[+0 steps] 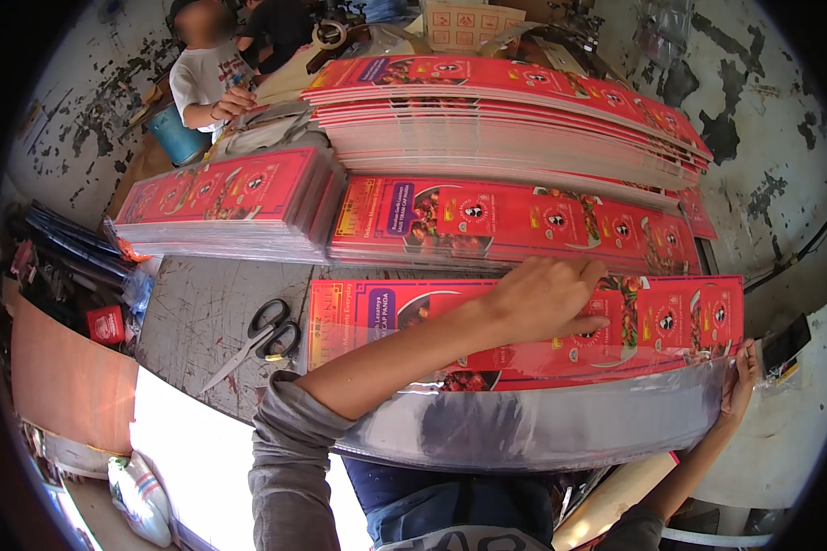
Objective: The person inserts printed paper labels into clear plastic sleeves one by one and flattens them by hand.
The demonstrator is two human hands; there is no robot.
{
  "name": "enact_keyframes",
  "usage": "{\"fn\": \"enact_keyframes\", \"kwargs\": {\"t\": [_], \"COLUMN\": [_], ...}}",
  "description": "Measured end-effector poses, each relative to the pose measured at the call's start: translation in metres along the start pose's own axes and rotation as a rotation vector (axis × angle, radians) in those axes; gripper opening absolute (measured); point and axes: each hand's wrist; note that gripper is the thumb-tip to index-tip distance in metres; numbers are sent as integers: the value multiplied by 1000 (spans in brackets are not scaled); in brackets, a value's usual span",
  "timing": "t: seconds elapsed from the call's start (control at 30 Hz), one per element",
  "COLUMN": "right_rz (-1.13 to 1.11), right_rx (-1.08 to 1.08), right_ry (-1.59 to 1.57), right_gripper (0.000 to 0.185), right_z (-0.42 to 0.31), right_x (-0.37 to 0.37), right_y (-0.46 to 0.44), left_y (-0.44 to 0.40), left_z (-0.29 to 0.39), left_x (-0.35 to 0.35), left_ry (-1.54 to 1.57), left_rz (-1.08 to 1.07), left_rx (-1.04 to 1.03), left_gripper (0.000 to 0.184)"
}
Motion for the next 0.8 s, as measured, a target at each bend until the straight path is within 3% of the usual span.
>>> {"fn": "enact_keyframes", "kwargs": {"t": [0.17,0.23,0.27,0.33,0.37,0.4,0.47,0.67,0.7,0.77,0.8], "right_rz": [-77,292,291,251,409,413,240,-662,-663,-827,-835], "right_rx": [-1,6,7,113,344,348,610,694,693,346,339], "right_ry": [4,36,35,1027,1631,1629,1395,1369,1368,1101,1097], "right_gripper": [11,16,16,24,28,28,33,52,52,48,48], "right_z": [1,1,2,5,-4,-12,-25,-34,-33,-30,-33], "right_x": [1,-6,-2,8,-30,-53,-91,-212,-220,-230,-232], "right_y": [-2,-1,-5,-17,-12,-13,-17,-34,-40,-48,-51], "left_y": [1,1,2,2,2,2,3,1,4,18,28], "left_z": [-2,-3,-2,-3,-2,-1,1,17,20,24,28], "left_x": [-3,-6,-7,-10,-10,-9,-9,4,10,24,32], "left_ry": [-20,-54,-87,-110,-130,-133,-259,-391,-391,-463,-459], "left_rz": [3,1,-2,25,50,52,25,72,71,8,3], "left_rx": [-8,-7,-6,-27,-51,-54,-63,-128,-127,-57,-49], "left_gripper": [49,48,48,47,47,47,45,45,45,47,47]}}
Point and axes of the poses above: each hand's wrist, its own y-axis away from the middle knuckle, its own x-axis out of the back of the hand, z = x × y, and after that the axes turned 1 degree about -y, right-handed
